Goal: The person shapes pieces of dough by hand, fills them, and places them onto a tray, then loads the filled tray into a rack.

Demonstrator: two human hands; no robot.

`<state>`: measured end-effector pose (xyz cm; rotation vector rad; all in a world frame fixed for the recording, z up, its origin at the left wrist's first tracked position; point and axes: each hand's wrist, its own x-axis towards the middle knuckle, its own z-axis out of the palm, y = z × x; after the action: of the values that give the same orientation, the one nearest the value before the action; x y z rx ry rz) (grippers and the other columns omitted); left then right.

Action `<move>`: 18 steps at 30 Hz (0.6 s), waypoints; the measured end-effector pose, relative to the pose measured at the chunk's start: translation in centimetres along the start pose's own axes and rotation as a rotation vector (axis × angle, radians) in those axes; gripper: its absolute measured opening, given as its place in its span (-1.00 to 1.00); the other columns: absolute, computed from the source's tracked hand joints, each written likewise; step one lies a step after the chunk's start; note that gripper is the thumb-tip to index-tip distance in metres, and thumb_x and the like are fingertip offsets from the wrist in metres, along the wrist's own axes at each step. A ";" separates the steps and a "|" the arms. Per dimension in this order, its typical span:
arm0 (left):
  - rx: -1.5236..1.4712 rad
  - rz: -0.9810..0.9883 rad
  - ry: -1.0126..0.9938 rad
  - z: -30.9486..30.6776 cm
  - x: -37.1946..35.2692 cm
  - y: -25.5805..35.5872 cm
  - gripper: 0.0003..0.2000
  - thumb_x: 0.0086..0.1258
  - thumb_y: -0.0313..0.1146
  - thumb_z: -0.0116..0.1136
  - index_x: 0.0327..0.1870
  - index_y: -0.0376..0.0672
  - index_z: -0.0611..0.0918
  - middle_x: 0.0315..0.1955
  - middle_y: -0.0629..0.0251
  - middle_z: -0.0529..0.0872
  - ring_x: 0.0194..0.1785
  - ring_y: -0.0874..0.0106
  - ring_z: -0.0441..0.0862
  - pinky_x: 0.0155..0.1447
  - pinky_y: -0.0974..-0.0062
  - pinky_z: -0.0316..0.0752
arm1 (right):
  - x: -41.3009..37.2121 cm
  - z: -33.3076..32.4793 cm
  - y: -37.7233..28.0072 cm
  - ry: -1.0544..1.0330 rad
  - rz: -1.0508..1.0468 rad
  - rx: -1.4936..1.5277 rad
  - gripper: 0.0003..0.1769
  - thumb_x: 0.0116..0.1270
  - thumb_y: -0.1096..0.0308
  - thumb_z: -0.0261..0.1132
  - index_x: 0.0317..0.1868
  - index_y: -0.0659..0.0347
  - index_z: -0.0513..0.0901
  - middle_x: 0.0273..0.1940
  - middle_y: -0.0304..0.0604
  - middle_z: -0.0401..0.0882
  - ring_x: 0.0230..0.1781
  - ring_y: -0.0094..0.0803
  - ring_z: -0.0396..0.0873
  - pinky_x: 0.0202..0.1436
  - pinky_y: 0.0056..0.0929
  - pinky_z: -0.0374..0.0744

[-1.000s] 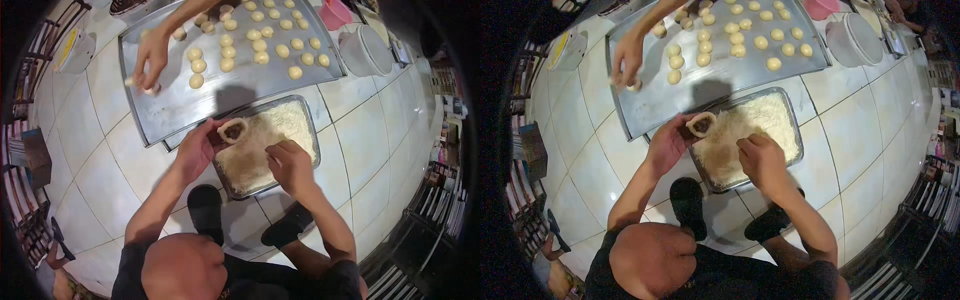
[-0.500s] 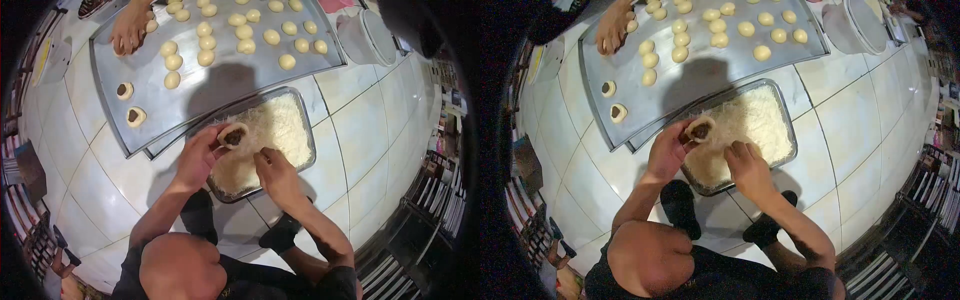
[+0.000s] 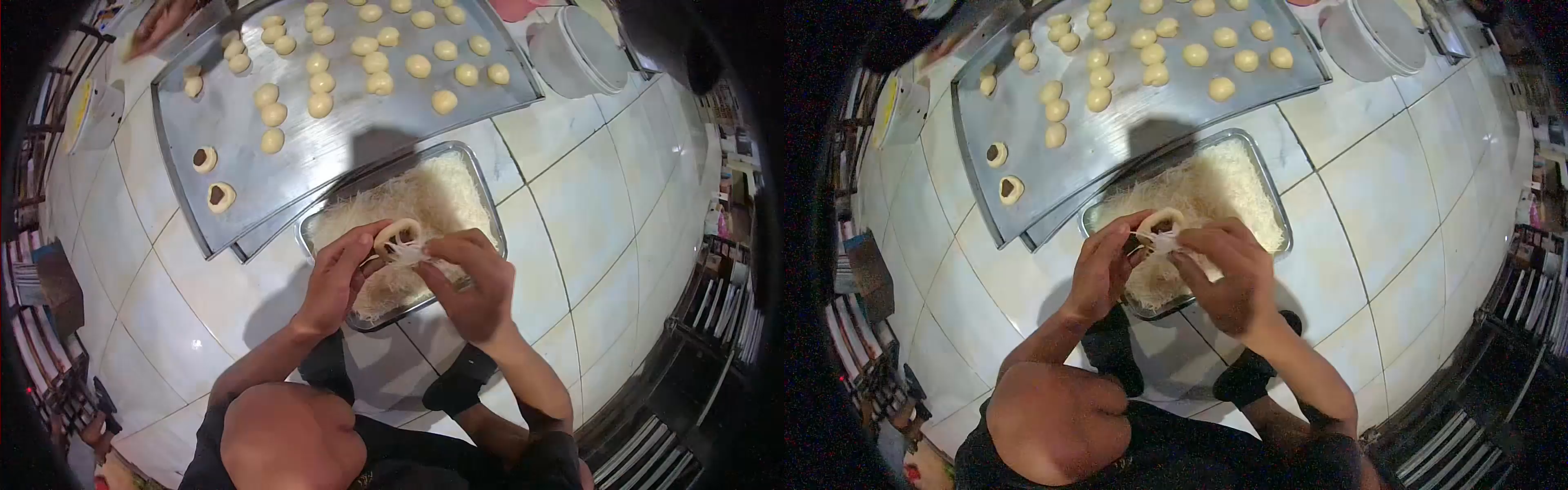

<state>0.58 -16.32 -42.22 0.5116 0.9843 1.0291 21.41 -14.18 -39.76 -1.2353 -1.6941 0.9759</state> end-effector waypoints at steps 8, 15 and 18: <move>0.213 0.134 -0.117 1.2 -1.7 0.0 -0.57 0.64 -0.45 -0.03 0.46 -0.35 0.44 0.33 0.09 0.60 0.24 0.39 0.61 0.37 0.46 0.51 | 1.5 0.1 0.7 0.065 0.098 0.458 -0.69 0.11 0.56 0.57 -0.11 0.26 0.73 -0.21 -0.22 0.62 -0.44 -0.44 0.44 -0.28 -0.48 0.51; 0.316 0.167 -0.110 2.9 -2.5 0.6 -0.57 0.53 -0.58 0.13 0.40 -0.35 0.52 0.25 0.15 0.66 0.11 0.51 0.63 0.27 0.61 0.52 | 0.2 -0.5 2.8 -0.135 0.010 0.241 -0.71 0.10 0.64 0.51 -0.14 0.26 0.71 -0.10 -0.14 0.61 -0.32 -0.38 0.53 -0.23 -0.55 0.54; 0.609 0.114 -0.062 2.3 -2.3 1.0 -0.54 0.47 -0.62 0.18 0.40 -0.36 0.52 0.17 0.16 0.71 0.04 0.51 0.66 0.21 0.63 0.56 | -0.9 1.0 2.2 0.149 -0.459 -0.233 -0.73 0.14 0.62 0.51 -0.14 0.28 0.70 -0.15 -0.14 0.62 -0.31 -0.35 0.57 -0.26 -0.52 0.58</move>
<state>1.75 -17.69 -39.39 1.1034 1.2232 0.7952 21.39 -14.72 -42.29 -0.9667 -1.8932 0.4120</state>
